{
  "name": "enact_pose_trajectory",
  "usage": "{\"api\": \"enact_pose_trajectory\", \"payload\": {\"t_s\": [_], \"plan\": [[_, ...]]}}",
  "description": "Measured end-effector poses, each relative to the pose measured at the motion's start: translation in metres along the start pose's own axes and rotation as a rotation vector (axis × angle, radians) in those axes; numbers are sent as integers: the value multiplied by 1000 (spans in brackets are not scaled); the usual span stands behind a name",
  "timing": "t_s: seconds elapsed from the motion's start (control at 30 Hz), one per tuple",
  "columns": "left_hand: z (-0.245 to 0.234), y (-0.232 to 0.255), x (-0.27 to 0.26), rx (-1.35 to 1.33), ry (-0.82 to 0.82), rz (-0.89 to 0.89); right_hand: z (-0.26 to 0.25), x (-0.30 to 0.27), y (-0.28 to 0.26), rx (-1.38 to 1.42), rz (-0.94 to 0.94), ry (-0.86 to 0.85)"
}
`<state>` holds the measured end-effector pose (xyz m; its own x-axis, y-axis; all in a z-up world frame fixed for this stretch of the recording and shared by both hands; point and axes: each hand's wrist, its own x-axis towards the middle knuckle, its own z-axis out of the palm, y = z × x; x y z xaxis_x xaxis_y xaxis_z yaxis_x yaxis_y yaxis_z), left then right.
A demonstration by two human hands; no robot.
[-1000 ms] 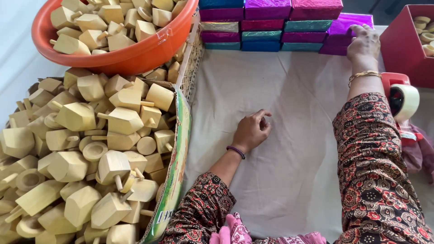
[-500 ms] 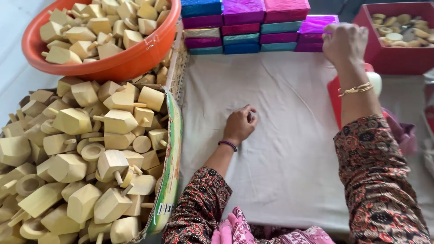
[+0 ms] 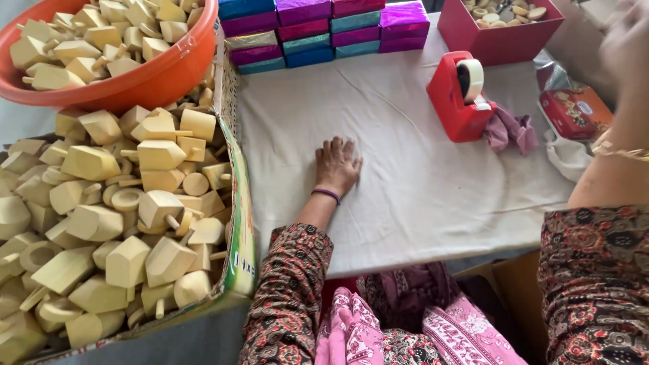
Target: Wrapping a small box in purple paper and then cleaning and polishing wooden spinning tops using a cloth.
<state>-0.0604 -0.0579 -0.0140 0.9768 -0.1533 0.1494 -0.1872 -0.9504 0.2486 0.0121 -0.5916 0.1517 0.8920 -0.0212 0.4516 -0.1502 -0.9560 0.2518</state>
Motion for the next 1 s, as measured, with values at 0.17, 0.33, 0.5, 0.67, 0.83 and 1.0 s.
{"api": "enact_pose_trajectory", "payload": {"t_s": [0.17,0.33,0.5,0.67,0.83,1.0], "plan": [[43,16,-43,53,-137,159,48,-21,-75,66,110,-291],[26,57,-123,87,-273,527,108,-45,-104,427,15,-467],[-32,77,-168,-305,-312,786,70,-60,-122,364,274,-426],[-161,49,-155,174,319,369,88,-56,-100,506,185,298],[-220,-4,-123,378,792,-217,-42,-67,-197,798,-92,744],[-230,-55,-83,170,646,-699,-66,-74,-312,860,-506,348]]}}
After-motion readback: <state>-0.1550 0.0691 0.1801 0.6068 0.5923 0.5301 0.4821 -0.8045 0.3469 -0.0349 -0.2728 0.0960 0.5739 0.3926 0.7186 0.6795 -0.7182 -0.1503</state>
